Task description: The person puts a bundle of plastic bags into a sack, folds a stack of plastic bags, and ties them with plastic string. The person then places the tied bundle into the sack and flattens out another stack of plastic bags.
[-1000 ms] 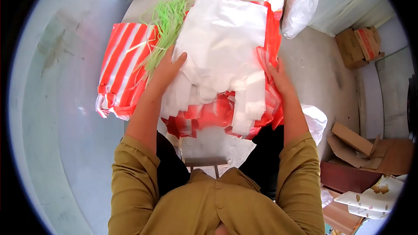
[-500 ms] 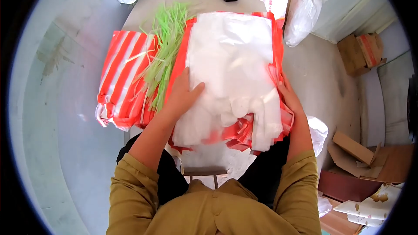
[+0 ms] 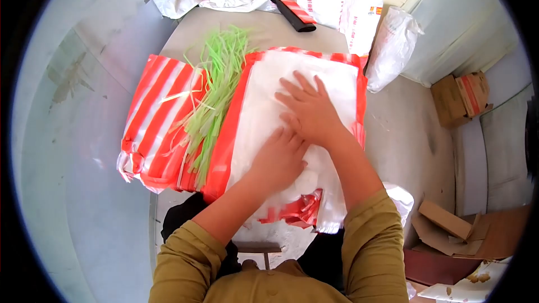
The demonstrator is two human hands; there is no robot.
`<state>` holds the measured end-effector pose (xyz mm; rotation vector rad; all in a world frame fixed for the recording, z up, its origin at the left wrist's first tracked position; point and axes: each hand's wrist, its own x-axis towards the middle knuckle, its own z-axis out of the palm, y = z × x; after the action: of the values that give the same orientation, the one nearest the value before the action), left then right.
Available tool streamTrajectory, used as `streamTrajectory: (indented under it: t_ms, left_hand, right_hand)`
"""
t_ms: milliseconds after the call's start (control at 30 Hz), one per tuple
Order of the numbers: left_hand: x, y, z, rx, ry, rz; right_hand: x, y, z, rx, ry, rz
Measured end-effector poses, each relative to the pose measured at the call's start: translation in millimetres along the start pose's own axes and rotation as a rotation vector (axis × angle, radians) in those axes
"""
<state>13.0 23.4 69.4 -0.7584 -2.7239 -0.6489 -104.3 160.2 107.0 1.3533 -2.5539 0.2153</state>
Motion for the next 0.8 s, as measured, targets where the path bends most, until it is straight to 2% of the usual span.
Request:
streamTrajectory:
  t_ms: [33, 133, 367, 467, 533, 567, 633, 800]
  left_hand:
    - [0.6, -1.3, 1.6, 0.014, 0.037, 0.018]
    - [1.6, -9.2, 12.7, -0.031, -0.086, -0.020]
    - [5.9, -17.9, 20.9, -0.097, -0.103, -0.033]
    - [4.3, -22.4, 26.9, -0.090, -0.049, 0.009]
    - [4.8, -19.0, 21.0, -0.109, -0.133, -0.033]
    - [5.2, -18.9, 19.5, -0.115, -0.176, -0.060]
    - [2.1, -20.4, 25.3, -0.094, -0.126, -0.041]
    - [3.5, -15.7, 21.2, -0.095, -0.145, -0.068]
  right_hand:
    - [1.9, 13.5, 13.6, -0.008, 0.009, 0.076]
    - [4.1, 37.7, 43.2, -0.019, -0.028, 0.253]
    - [3.3, 46.5, 56.4, 0.001, -0.053, 0.240]
    - [1.8, 52.5, 62.9, -0.029, -0.034, 0.227]
    - [2.7, 56.2, 58.1, -0.047, -0.037, 0.188]
    - [2.5, 63.1, 51.2, -0.097, -0.073, 0.226]
    - [-1.4, 73.2, 29.5, -0.173, -0.161, 0.304]
    - [-17.8, 84.3, 46.4, -0.069, -0.087, 0.459]
